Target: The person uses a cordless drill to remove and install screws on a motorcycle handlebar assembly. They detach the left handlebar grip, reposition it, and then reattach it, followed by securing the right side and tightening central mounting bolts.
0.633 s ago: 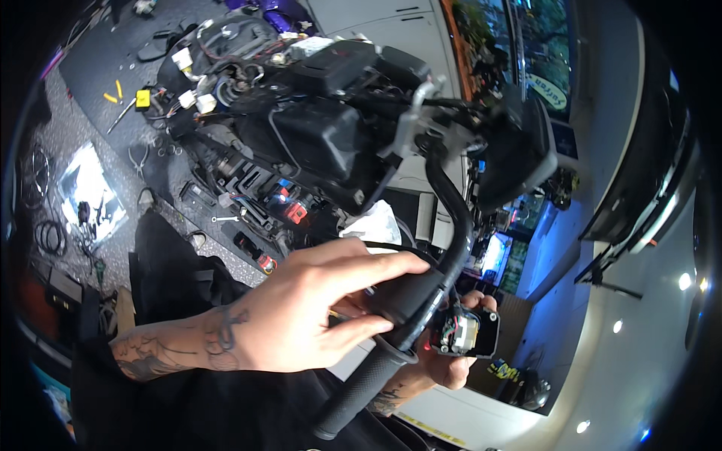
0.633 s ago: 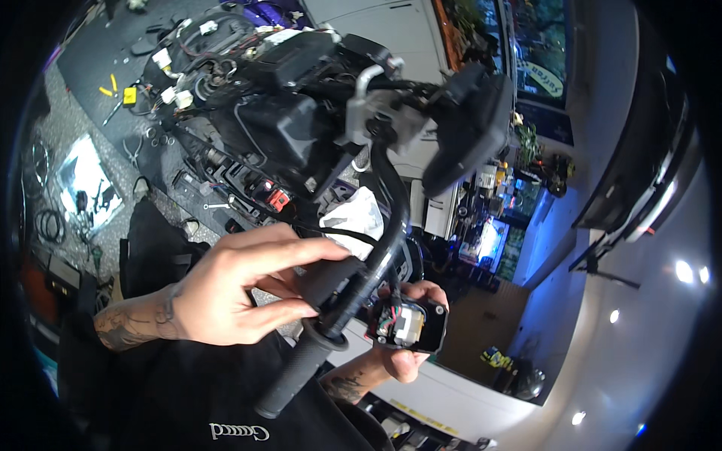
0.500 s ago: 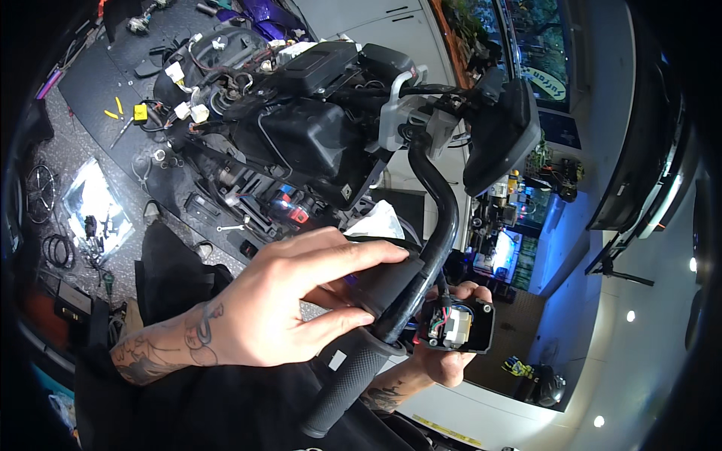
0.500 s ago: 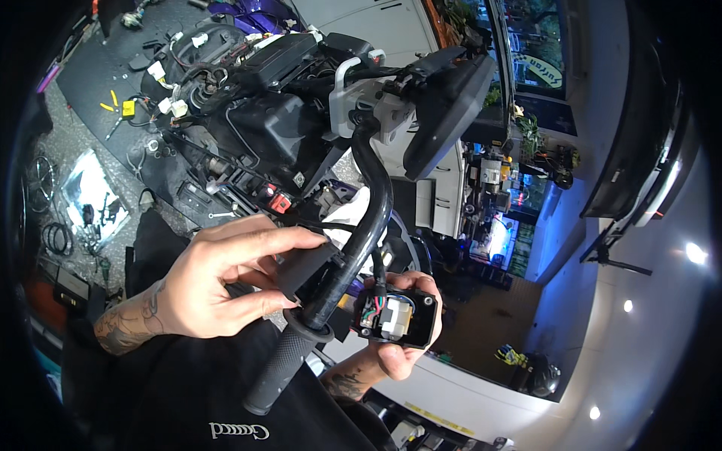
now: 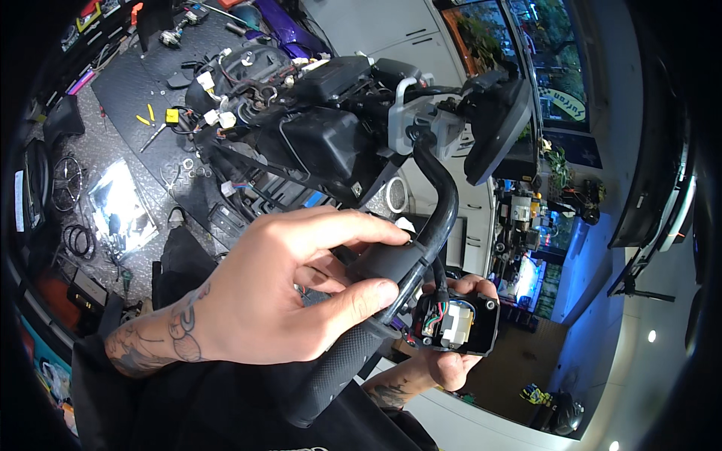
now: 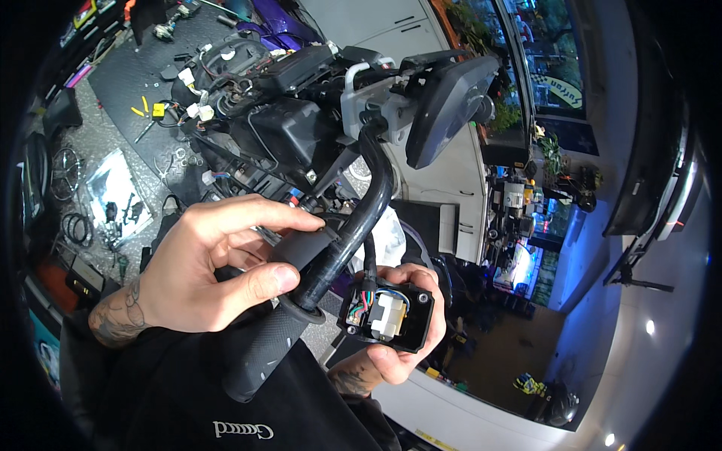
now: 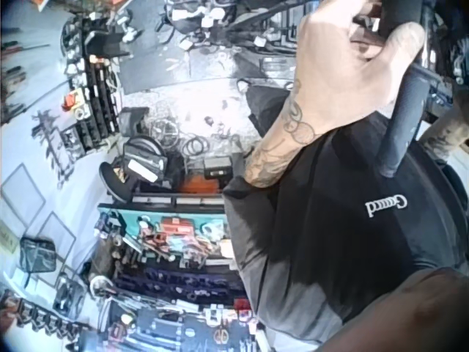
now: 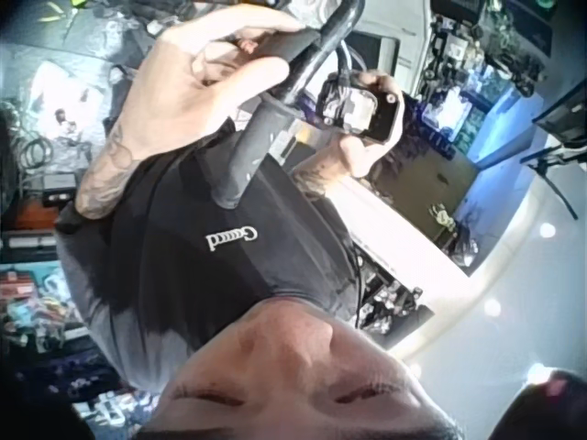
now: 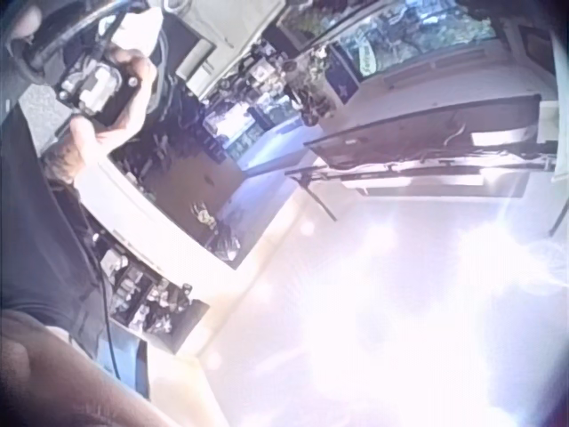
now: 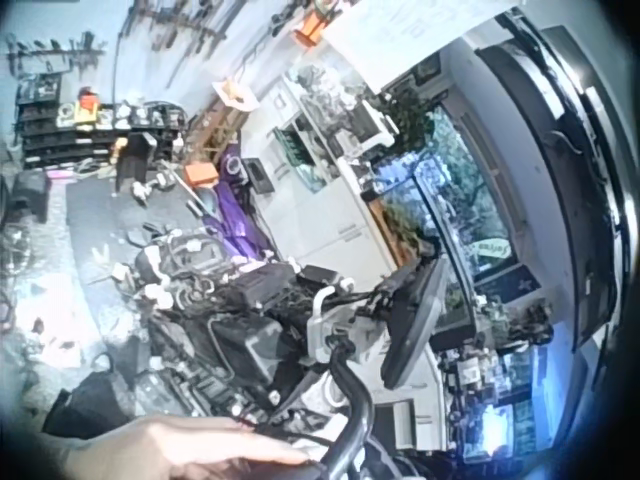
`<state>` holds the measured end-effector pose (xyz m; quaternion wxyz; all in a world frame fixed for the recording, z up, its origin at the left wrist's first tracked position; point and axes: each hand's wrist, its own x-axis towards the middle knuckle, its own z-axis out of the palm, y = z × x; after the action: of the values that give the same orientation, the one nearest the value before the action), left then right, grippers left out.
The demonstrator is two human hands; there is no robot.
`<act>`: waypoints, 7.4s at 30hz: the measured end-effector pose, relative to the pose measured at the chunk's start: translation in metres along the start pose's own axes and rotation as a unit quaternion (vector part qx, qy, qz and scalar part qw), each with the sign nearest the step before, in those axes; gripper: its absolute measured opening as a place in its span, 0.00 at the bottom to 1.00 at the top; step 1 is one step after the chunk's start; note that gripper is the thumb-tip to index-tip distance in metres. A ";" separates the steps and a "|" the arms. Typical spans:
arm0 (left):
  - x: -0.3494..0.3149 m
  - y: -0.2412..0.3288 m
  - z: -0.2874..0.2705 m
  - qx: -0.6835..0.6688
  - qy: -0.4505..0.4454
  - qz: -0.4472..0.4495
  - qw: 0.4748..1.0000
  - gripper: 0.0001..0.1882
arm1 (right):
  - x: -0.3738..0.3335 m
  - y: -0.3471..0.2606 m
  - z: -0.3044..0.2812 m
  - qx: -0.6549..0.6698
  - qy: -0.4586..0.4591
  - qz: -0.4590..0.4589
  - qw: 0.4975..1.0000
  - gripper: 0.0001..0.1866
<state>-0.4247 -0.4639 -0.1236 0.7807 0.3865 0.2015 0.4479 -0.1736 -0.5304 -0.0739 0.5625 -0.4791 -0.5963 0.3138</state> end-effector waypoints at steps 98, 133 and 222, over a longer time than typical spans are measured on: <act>0.018 -0.022 0.001 0.273 -0.028 0.147 0.950 0.28 | -0.085 0.001 0.098 -0.149 0.208 0.227 0.940 0.35; -0.012 -0.008 0.056 0.141 0.166 -0.019 0.976 0.24 | 0.002 0.046 -0.018 0.146 -0.155 -0.006 0.977 0.39; 0.049 0.024 -0.010 -0.055 -0.075 -0.285 0.954 0.14 | 0.009 -0.028 0.081 -0.279 0.016 0.078 0.957 0.25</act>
<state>-0.4188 -0.4109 -0.1090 0.9087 0.3019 0.2192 0.1871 -0.2575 -0.5180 -0.0585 0.3893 -0.6670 -0.6119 0.1705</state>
